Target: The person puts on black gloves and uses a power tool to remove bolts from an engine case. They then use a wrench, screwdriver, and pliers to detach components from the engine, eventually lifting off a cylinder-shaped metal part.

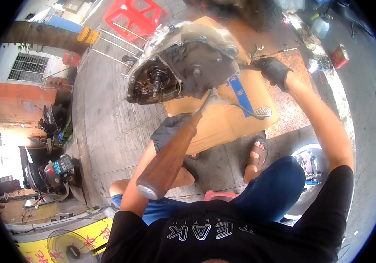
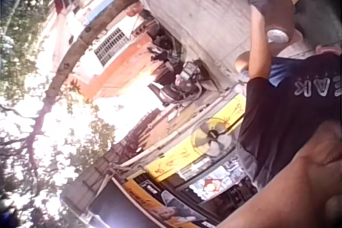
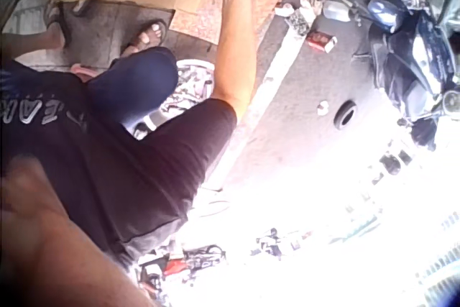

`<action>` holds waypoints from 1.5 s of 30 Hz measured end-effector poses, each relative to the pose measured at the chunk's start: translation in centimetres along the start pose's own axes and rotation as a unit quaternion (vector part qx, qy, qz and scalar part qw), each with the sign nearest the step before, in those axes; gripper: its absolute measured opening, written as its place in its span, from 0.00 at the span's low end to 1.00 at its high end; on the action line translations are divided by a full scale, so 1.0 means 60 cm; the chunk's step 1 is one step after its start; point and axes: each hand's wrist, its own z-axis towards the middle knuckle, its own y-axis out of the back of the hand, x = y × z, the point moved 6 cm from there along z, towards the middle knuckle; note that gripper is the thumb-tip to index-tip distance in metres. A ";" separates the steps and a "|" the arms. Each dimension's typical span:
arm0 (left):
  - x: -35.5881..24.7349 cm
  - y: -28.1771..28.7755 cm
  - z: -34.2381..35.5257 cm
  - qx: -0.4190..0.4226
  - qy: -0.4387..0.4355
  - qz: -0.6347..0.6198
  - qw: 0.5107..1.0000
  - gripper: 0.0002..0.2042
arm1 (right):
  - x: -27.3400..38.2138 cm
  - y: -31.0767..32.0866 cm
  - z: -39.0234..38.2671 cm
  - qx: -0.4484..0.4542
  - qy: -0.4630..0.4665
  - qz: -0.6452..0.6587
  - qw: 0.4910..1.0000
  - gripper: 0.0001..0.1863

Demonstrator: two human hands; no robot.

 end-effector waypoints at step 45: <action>0.017 0.047 -0.004 0.083 -0.164 0.152 0.971 0.19 | 0.112 -0.111 -0.119 0.126 0.019 -0.065 0.990 0.18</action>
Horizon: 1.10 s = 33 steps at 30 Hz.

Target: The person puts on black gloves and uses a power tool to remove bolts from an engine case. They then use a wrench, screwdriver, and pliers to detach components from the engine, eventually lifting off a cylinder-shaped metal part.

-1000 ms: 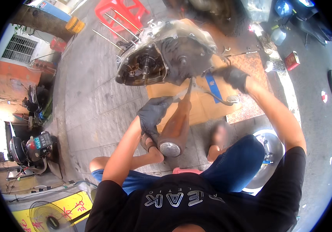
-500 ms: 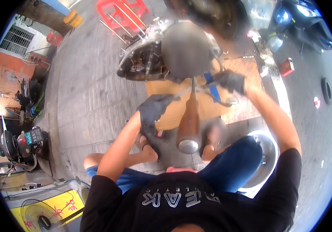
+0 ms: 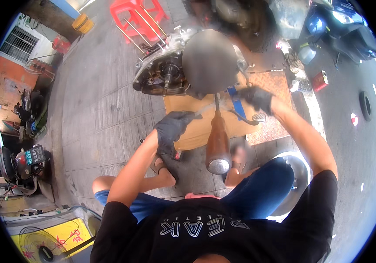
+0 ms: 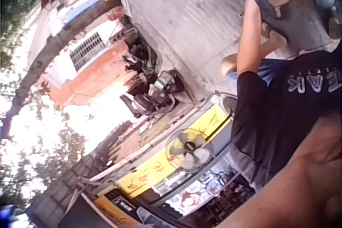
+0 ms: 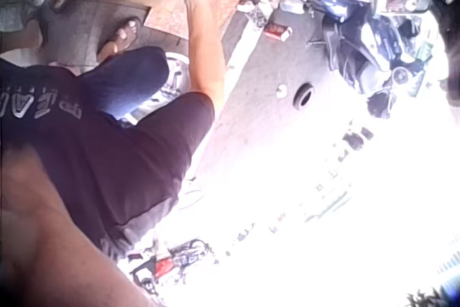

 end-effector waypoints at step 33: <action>0.049 -0.007 -0.020 0.057 -0.005 -0.136 0.989 0.14 | 0.016 -0.065 -0.029 0.067 0.001 0.019 0.998 0.18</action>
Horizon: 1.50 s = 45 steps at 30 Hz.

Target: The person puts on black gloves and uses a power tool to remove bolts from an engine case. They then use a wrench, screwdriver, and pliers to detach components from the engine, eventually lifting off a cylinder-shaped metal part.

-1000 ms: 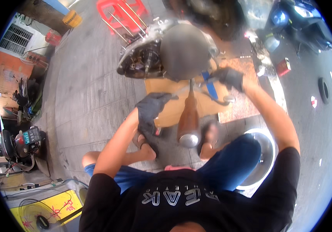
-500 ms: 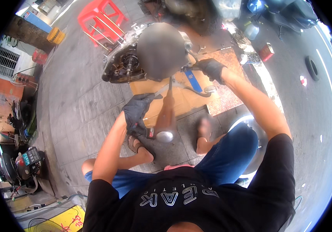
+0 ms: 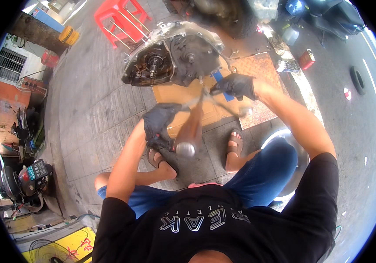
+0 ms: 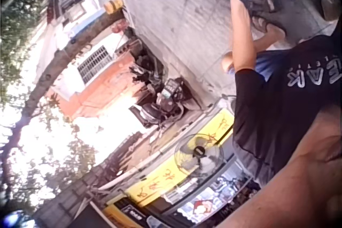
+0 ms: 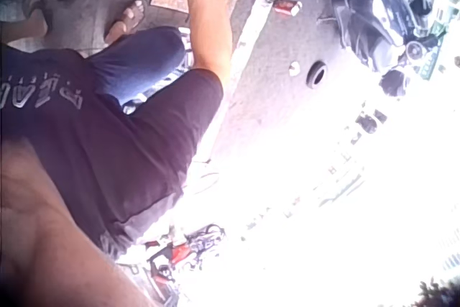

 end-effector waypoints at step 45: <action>0.020 0.199 -0.291 -0.357 -0.313 -0.004 0.880 0.16 | 0.065 -0.429 -0.023 0.070 0.050 0.210 0.974 0.25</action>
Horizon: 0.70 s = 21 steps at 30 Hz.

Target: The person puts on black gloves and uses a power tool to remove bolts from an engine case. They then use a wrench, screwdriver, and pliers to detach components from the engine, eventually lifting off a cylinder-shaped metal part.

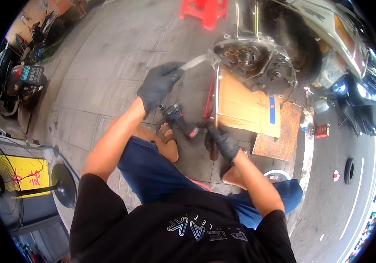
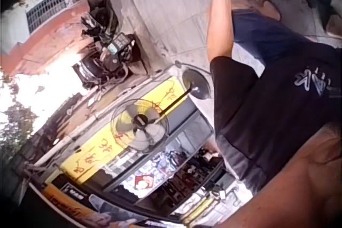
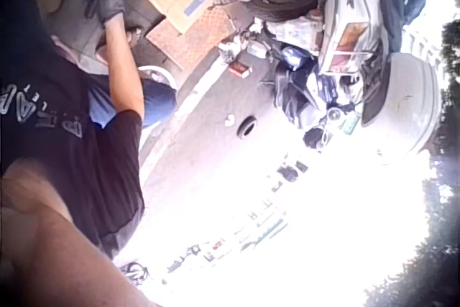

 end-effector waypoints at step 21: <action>0.227 0.268 -0.048 -0.022 0.192 0.159 0.968 0.17 | -0.566 0.090 0.102 -0.044 -0.370 -0.488 0.789 0.27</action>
